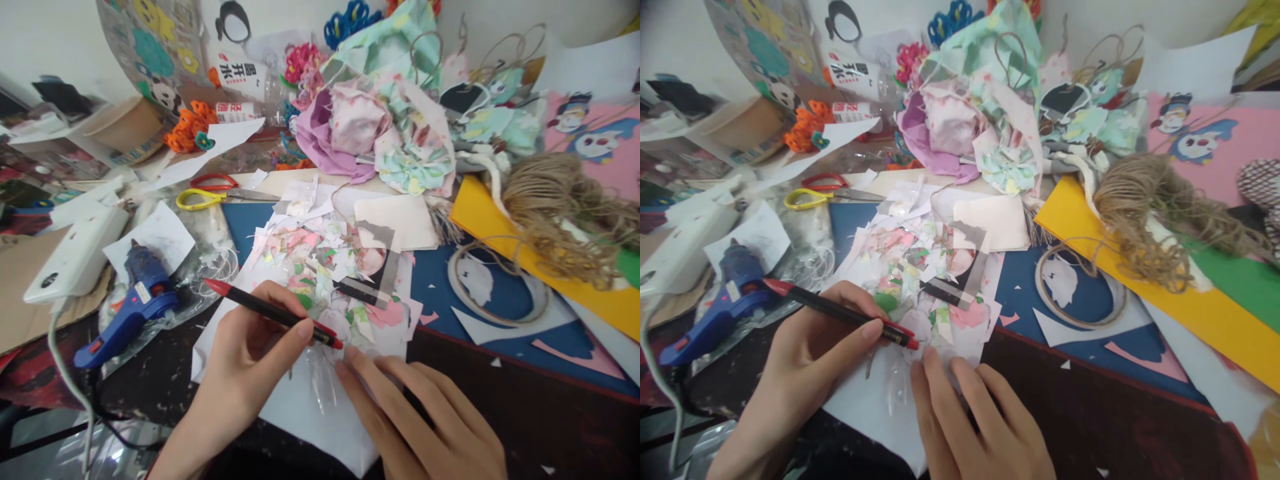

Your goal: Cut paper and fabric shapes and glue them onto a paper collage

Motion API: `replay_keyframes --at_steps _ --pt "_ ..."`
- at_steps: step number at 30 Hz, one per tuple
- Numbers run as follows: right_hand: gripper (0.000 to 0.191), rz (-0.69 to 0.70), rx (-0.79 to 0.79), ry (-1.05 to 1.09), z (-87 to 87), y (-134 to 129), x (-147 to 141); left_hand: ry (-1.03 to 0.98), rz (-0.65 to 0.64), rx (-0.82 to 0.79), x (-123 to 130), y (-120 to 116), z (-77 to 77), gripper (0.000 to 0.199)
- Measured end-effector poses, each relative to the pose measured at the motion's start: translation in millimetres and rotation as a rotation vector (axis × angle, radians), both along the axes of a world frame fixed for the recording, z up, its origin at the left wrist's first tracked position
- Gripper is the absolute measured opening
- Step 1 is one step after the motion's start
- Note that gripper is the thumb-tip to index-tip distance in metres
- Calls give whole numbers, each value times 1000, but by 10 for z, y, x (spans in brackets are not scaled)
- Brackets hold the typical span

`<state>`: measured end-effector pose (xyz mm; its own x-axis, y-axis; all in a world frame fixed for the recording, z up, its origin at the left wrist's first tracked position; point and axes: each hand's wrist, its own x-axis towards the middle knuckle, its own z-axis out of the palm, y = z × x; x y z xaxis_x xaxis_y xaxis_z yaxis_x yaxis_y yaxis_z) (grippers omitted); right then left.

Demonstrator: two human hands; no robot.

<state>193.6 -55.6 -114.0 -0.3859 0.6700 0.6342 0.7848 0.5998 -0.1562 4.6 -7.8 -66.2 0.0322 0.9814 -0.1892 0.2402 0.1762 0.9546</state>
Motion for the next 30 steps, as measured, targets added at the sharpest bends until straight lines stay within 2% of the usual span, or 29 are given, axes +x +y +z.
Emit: replay_keyframes --at_steps 4,10,30 --pt "45 -10 39 29 1 -1 5 9 -27 -3 16 3 -2 14" --pt "45 12 -30 -27 39 -17 31 25 -12 6 33 9 -2 14" --pt "45 19 -45 -19 25 -24 35 61 -22 74 19 1 -8 11"
